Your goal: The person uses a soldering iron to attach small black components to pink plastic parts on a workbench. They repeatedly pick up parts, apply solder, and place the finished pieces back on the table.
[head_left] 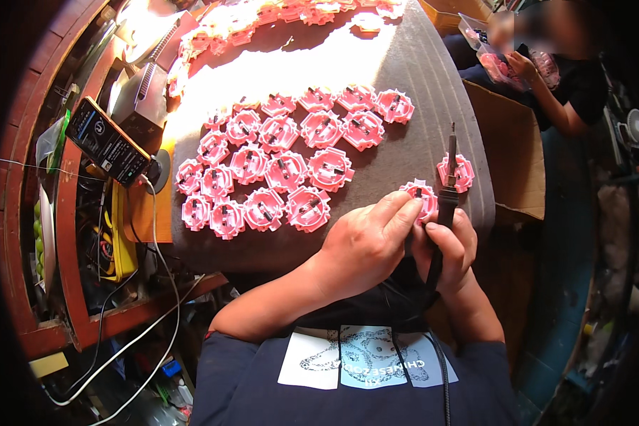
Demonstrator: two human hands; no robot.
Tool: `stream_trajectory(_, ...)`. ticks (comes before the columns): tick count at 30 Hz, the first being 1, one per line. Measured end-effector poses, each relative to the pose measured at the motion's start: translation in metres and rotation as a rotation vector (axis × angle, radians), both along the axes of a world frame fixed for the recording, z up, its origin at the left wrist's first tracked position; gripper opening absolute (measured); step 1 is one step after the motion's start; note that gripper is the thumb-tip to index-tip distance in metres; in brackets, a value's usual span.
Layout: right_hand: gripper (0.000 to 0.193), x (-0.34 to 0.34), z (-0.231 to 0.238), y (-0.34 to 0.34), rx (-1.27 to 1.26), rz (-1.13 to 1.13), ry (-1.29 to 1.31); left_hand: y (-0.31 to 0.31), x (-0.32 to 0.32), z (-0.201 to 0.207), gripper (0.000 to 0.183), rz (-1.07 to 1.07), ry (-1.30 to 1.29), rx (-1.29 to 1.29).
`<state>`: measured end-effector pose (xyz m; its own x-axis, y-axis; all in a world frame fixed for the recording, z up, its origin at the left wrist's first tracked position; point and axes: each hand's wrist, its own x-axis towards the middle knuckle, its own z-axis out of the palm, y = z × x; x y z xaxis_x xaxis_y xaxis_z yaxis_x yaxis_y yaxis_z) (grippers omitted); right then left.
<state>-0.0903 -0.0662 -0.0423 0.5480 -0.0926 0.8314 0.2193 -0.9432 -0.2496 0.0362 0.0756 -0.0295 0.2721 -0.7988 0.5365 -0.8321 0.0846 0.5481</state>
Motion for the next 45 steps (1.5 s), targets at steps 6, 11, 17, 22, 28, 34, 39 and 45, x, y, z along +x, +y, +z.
stream_trajectory(6, 0.045, -0.002, -0.007, 0.002, 0.056, -0.041, -0.004, -0.001, 0.003, 0.0, 0.049, -0.045, 0.035, -0.014)
stream_trajectory(11, 0.042, -0.003, -0.011, 0.007, 0.196, -0.067, -0.017, -0.003, 0.002, 0.003, 0.041, -0.048, 0.041, -0.037)
stream_trajectory(17, 0.04, -0.004, -0.012, 0.014, 0.358, -0.031, -0.007, -0.007, 0.005, 0.006, 0.031, -0.044, 0.094, -0.028)
stream_trajectory(22, 0.039, -0.009, -0.013, 0.015, 0.478, 0.002, 0.021, -0.008, 0.006, 0.008, 0.025, -0.045, 0.149, -0.013)
stream_trajectory(28, 0.04, -0.006, -0.01, 0.012, 0.45, 0.017, 0.044, -0.009, 0.006, 0.014, 0.021, -0.035, 0.169, 0.007)
stream_trajectory(34, 0.046, -0.01, -0.014, 0.012, 0.301, 0.077, -0.052, -0.008, 0.005, 0.013, 0.019, -0.022, 0.178, 0.005)
stream_trajectory(39, 0.042, -0.005, -0.009, 0.009, 0.114, 0.056, -0.036, -0.006, 0.007, 0.01, 0.021, -0.036, 0.139, -0.008)
stream_trajectory(45, 0.041, -0.002, -0.009, 0.008, 0.151, 0.076, -0.03, -0.005, 0.004, 0.01, 0.025, -0.008, 0.183, -0.021)
